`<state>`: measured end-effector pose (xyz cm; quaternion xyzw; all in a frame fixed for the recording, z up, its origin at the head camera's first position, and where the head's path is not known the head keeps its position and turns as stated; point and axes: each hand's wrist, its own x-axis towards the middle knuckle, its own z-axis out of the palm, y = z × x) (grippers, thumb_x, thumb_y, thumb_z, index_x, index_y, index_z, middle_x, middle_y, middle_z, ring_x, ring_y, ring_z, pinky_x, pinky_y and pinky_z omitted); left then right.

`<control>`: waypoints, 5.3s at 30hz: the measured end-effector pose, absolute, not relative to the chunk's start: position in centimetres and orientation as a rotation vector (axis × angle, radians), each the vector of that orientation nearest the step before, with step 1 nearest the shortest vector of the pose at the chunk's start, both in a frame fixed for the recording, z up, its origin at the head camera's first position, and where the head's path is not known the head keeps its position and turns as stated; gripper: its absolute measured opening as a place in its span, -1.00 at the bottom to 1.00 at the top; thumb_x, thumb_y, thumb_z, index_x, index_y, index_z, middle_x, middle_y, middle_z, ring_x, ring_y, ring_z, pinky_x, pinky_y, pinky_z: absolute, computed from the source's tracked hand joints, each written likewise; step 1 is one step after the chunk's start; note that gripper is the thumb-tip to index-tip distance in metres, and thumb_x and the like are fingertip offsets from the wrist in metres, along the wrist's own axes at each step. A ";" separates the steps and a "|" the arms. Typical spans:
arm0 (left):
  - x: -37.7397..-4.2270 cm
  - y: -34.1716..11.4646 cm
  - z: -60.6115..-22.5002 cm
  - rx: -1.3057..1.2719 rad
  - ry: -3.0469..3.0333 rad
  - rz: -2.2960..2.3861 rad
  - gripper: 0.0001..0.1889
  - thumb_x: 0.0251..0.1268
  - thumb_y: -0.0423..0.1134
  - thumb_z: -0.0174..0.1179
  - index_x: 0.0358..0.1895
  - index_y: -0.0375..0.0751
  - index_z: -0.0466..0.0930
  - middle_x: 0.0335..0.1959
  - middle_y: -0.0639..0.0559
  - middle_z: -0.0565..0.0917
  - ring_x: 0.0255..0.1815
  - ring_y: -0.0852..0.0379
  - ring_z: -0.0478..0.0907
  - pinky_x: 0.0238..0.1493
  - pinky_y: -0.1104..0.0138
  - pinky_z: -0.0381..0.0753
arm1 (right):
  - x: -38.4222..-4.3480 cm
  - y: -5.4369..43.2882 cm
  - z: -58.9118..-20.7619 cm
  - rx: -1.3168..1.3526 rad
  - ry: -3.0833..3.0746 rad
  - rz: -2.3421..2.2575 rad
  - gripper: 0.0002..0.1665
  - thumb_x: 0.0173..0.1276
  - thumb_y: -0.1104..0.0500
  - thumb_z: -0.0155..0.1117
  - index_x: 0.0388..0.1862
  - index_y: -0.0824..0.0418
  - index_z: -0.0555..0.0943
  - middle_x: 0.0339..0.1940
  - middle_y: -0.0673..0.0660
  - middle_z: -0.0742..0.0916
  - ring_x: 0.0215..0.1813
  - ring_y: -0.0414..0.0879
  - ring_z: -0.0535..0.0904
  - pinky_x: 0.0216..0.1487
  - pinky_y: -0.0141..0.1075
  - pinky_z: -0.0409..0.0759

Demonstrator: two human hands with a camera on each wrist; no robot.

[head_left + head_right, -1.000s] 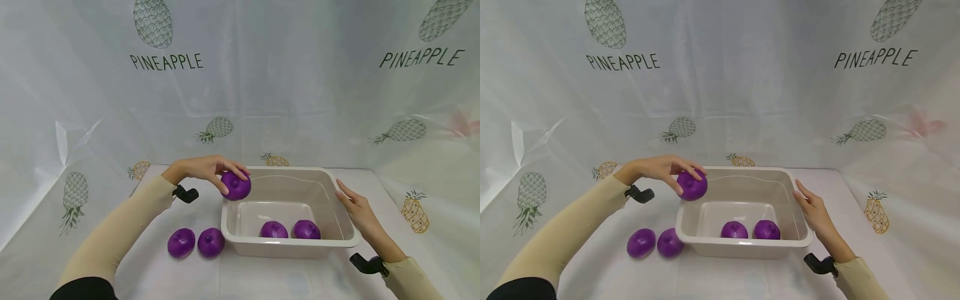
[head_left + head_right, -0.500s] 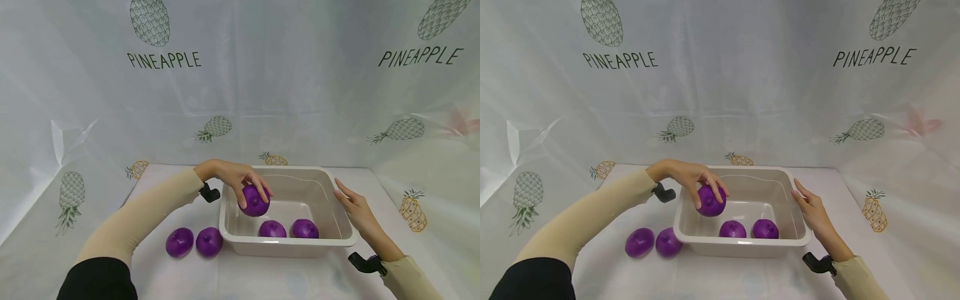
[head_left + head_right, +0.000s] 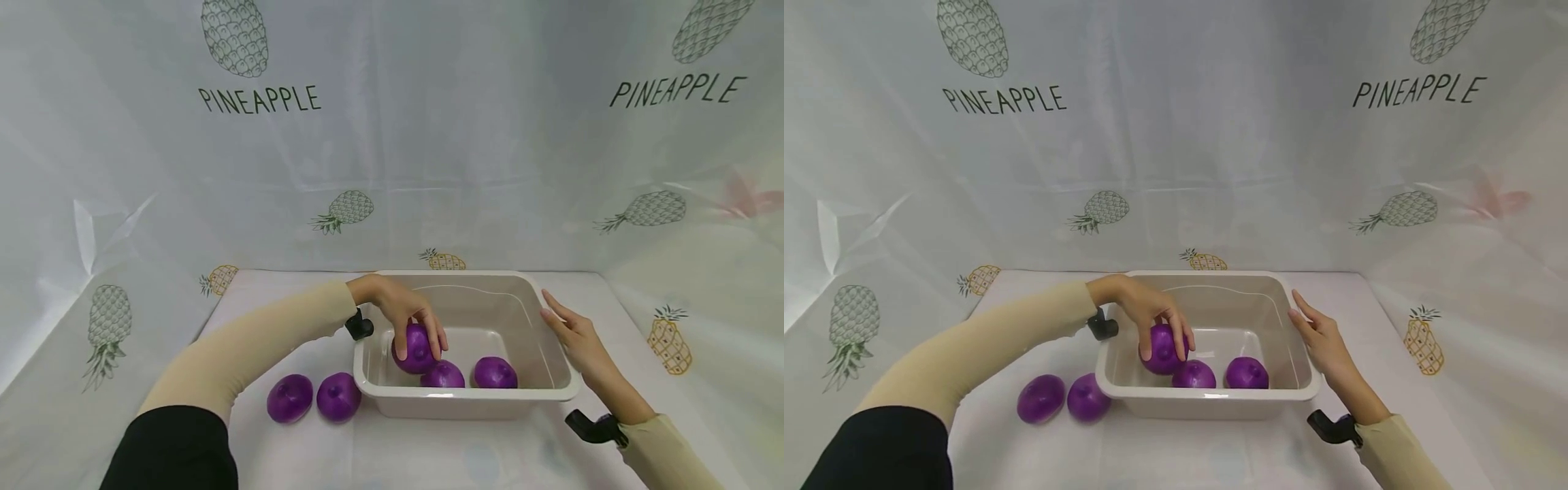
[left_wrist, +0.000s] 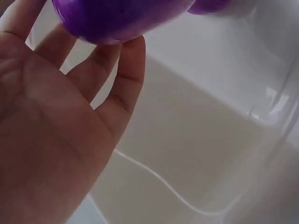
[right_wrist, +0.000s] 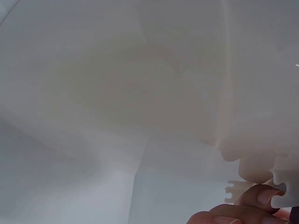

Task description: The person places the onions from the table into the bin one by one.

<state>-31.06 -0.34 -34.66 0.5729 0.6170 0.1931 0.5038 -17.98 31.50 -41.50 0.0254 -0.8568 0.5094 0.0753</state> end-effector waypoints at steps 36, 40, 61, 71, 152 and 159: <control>-29.1 2.8 -40.0 0.805 1.558 0.068 -0.38 -0.06 -0.74 0.38 0.15 -0.25 0.64 0.25 0.26 0.58 0.41 0.42 0.08 0.24 0.54 0.34 | -18.2 31.9 -41.6 0.036 -2.594 1.544 -0.35 0.65 0.06 -0.04 0.59 0.21 0.09 0.33 0.50 0.44 -0.06 -0.14 0.66 -0.24 -0.37 0.66; -29.1 2.7 -40.2 0.694 1.571 0.083 -0.36 -0.03 -0.80 0.30 0.17 -0.25 0.62 0.40 0.16 0.43 0.39 0.32 0.17 0.09 0.43 0.56 | -18.2 31.8 -41.6 0.044 -2.586 1.548 -0.35 0.65 0.07 -0.05 0.59 0.22 0.08 0.31 0.50 0.45 -0.10 -0.23 0.65 -0.25 -0.38 0.66; -30.0 2.8 -39.4 0.782 1.683 -0.022 -0.44 0.03 -0.63 0.40 0.10 -0.03 0.73 0.40 0.23 0.43 0.45 0.06 0.26 0.30 -0.04 0.43 | -18.2 31.8 -41.5 0.050 -2.575 1.539 -0.35 0.65 0.09 -0.05 0.58 0.25 0.08 0.30 0.51 0.45 -0.15 -0.42 0.59 -0.26 -0.41 0.64; -30.8 2.0 -35.5 1.035 1.705 0.124 -0.58 0.28 -0.36 0.36 0.21 -0.16 0.64 0.30 0.07 0.56 0.36 0.16 0.39 0.37 0.19 0.34 | -17.8 31.5 -41.5 0.068 -2.600 1.496 -0.33 0.64 0.04 -0.04 0.58 0.25 0.08 0.36 0.51 0.40 -0.14 -0.39 0.60 -0.27 -0.39 0.65; -19.1 -28.4 -52.0 0.796 2.293 1.370 -0.26 0.24 -0.20 0.41 0.47 -0.17 0.32 0.48 -0.09 0.35 0.43 0.44 0.15 0.31 0.44 0.17 | -18.1 31.2 -42.1 0.009 -2.575 1.564 -0.31 0.63 -0.03 -0.05 0.59 0.19 0.08 0.32 0.51 0.38 -0.19 -0.43 0.61 -0.31 -0.31 0.68; -19.0 -28.4 -52.6 0.848 2.282 1.408 -0.28 0.24 -0.25 0.41 0.46 -0.19 0.33 0.45 -0.12 0.37 0.43 0.41 0.18 0.30 0.42 0.22 | -18.0 31.2 -42.1 0.008 -2.559 1.587 -0.31 0.62 -0.03 -0.02 0.59 0.17 0.11 0.27 0.26 0.48 -0.18 -0.40 0.63 -0.31 -0.32 0.69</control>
